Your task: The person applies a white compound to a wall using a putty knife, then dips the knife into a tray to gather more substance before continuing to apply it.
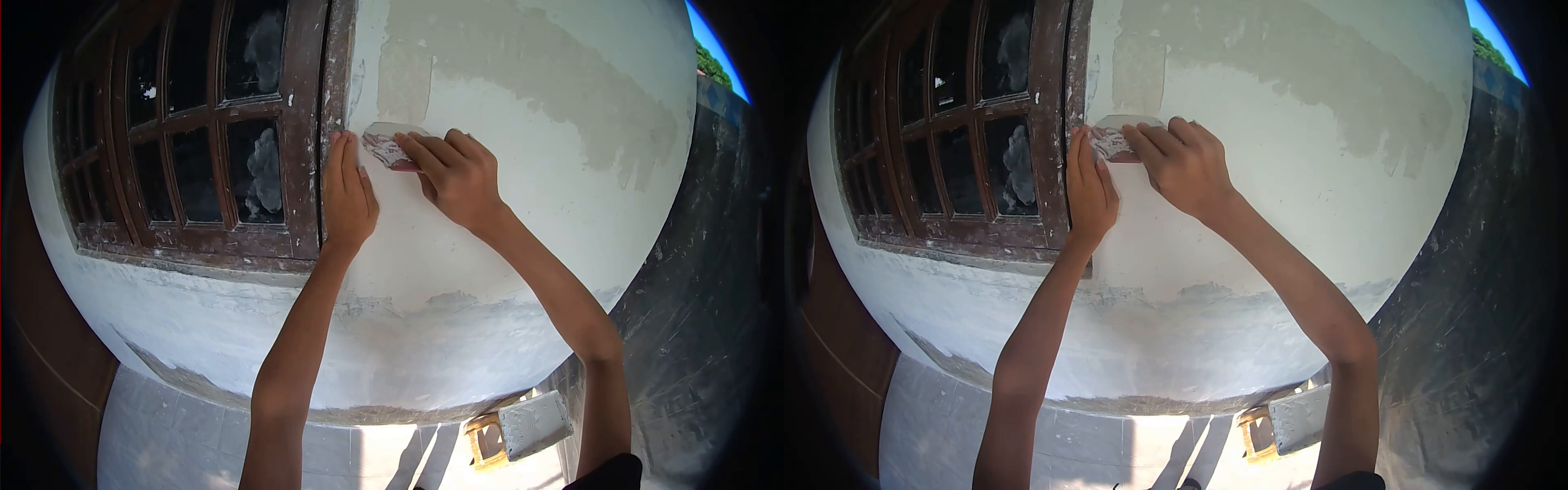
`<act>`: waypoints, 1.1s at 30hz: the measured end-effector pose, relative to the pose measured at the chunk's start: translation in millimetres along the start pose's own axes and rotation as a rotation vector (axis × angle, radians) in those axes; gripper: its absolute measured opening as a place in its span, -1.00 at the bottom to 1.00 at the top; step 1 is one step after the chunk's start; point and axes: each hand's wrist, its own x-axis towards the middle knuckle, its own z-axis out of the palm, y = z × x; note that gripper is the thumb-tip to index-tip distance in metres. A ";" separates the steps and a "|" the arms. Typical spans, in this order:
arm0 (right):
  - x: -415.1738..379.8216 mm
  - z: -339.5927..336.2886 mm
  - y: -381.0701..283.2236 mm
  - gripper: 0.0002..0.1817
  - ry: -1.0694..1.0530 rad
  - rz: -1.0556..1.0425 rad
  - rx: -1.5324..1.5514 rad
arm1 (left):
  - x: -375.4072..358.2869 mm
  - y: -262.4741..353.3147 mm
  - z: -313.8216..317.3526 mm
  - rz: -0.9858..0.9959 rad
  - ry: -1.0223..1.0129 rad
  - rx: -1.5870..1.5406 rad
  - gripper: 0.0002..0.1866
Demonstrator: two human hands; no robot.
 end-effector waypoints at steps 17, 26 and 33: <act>0.1 42.6 18.6 -0.58 0.092 -0.164 -0.272 | -1.3 -0.1 0.8 0.002 0.016 0.014 -0.48; 24.7 -14.1 13.8 -0.59 0.124 0.014 -0.135 | -1.7 -0.1 1.3 -0.007 -0.001 0.045 -0.45; 40.5 25.8 60.1 -0.62 0.189 -0.067 -0.345 | 1.2 0.0 0.9 -0.020 -0.015 0.043 -0.47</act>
